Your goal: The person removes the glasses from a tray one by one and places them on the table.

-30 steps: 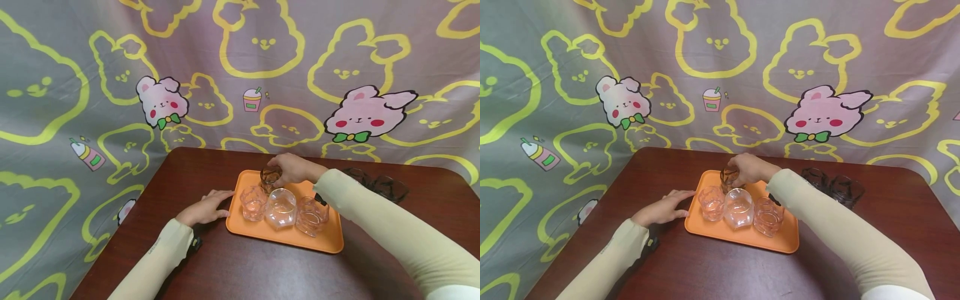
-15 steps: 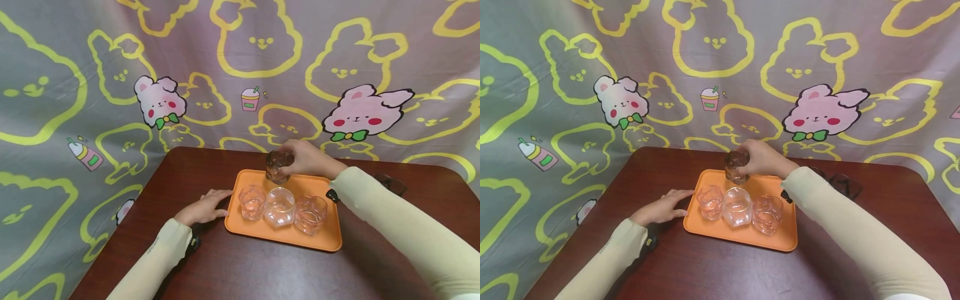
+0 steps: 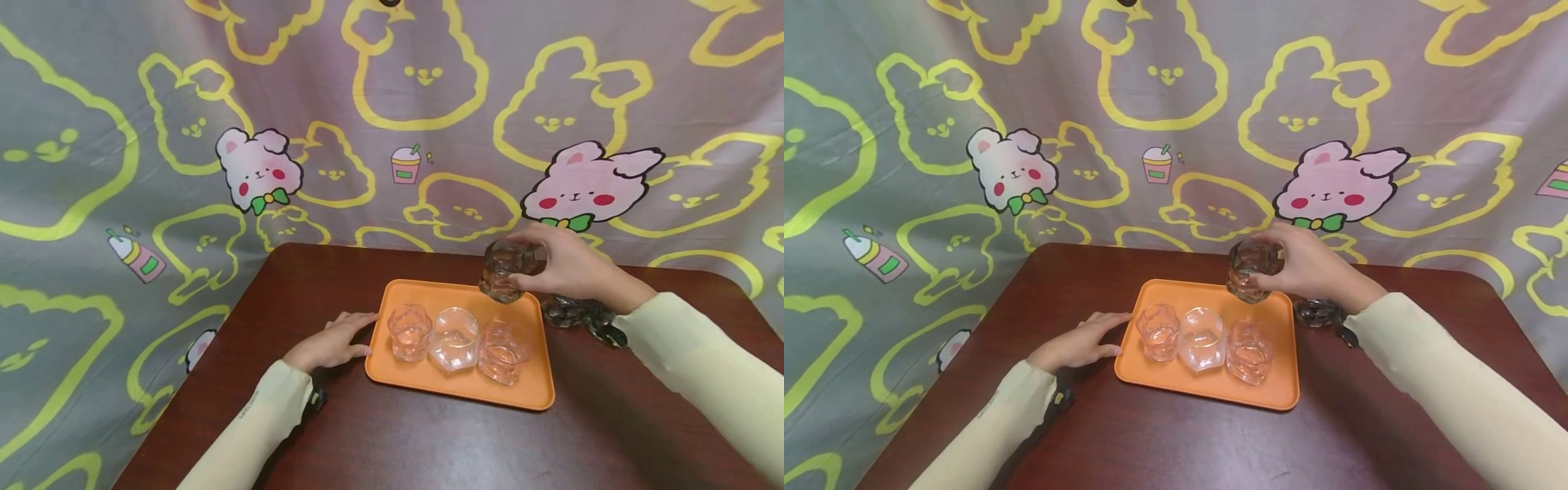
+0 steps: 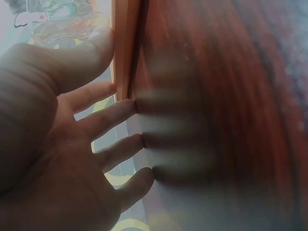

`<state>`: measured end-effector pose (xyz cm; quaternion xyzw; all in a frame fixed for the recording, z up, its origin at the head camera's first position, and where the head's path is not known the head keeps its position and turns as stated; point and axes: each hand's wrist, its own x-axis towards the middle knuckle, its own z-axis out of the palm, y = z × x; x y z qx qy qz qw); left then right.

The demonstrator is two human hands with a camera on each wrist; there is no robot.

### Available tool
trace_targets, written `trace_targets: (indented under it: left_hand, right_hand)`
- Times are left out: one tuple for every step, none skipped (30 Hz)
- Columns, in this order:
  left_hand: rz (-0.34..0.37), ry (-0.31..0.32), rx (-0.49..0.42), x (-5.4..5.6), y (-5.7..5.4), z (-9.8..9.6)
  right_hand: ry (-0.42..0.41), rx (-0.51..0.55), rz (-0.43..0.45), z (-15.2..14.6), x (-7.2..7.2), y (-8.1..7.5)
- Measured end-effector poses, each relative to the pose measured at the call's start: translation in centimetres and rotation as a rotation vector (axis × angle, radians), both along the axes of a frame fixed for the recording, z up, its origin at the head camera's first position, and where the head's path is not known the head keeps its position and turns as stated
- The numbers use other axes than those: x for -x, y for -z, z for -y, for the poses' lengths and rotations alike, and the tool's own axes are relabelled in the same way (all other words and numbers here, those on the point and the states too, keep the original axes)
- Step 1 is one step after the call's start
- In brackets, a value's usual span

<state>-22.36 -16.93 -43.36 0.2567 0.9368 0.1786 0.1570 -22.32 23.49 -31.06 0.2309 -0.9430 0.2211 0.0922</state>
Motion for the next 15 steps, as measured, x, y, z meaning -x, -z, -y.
trace_targets:
  left_hand:
    - [-0.002,-0.001,0.000,0.0,0.1,0.0]
    - [-0.003,-0.002,0.001,0.1,0.1,0.0]
    - [-0.002,-0.004,0.002,0.1,0.1,0.0]
    - [-0.001,-0.006,0.002,0.1,0.2,0.0]
    - [-0.002,-0.006,0.005,0.1,0.2,0.0]
    - [0.000,-0.008,0.007,0.1,0.2,0.0]
    - [0.001,-0.009,0.009,0.1,0.2,0.0]
    - [0.004,-0.008,0.009,0.1,0.2,0.0]
    - [0.007,-0.010,0.010,0.0,0.2,0.0]
    - [0.008,-0.010,0.010,0.0,0.2,0.0]
    - [0.011,-0.012,0.007,0.0,0.2,0.0]
    - [0.014,-0.016,0.004,0.0,0.2,0.0]
    - [0.015,-0.018,0.002,0.0,0.1,0.0]
    - [0.016,-0.019,0.001,0.0,0.1,0.0]
    - [0.018,-0.020,0.000,-0.1,0.1,0.0]
  right_hand:
    - [0.002,-0.008,-0.016,-0.4,-0.4,0.0]
    - [0.001,-0.013,-0.035,-0.8,-0.8,0.0]
    - [0.002,-0.019,-0.052,-1.2,-1.3,-0.1]
    - [0.007,-0.025,-0.069,-1.5,-1.8,-0.1]
    - [0.009,-0.029,-0.086,-1.9,-2.2,-0.2]
    - [0.012,-0.031,-0.099,-2.2,-2.7,-0.3]
    - [0.012,-0.031,-0.111,-2.6,-3.2,-0.4]
    - [0.018,-0.032,-0.119,-2.9,-3.8,-0.6]
    - [0.028,-0.037,-0.123,-3.3,-4.4,-0.7]
    - [0.037,-0.038,-0.130,-3.6,-5.0,-0.8]
    - [0.042,-0.040,-0.140,-3.9,-5.6,-0.9]
    - [0.048,-0.040,-0.150,-4.2,-6.2,-0.9]
    - [0.048,-0.036,-0.162,-4.5,-6.7,-0.9]
    - [0.051,-0.033,-0.175,-4.7,-7.2,-0.7]
    - [0.060,-0.030,-0.186,-5.0,-7.7,-0.6]
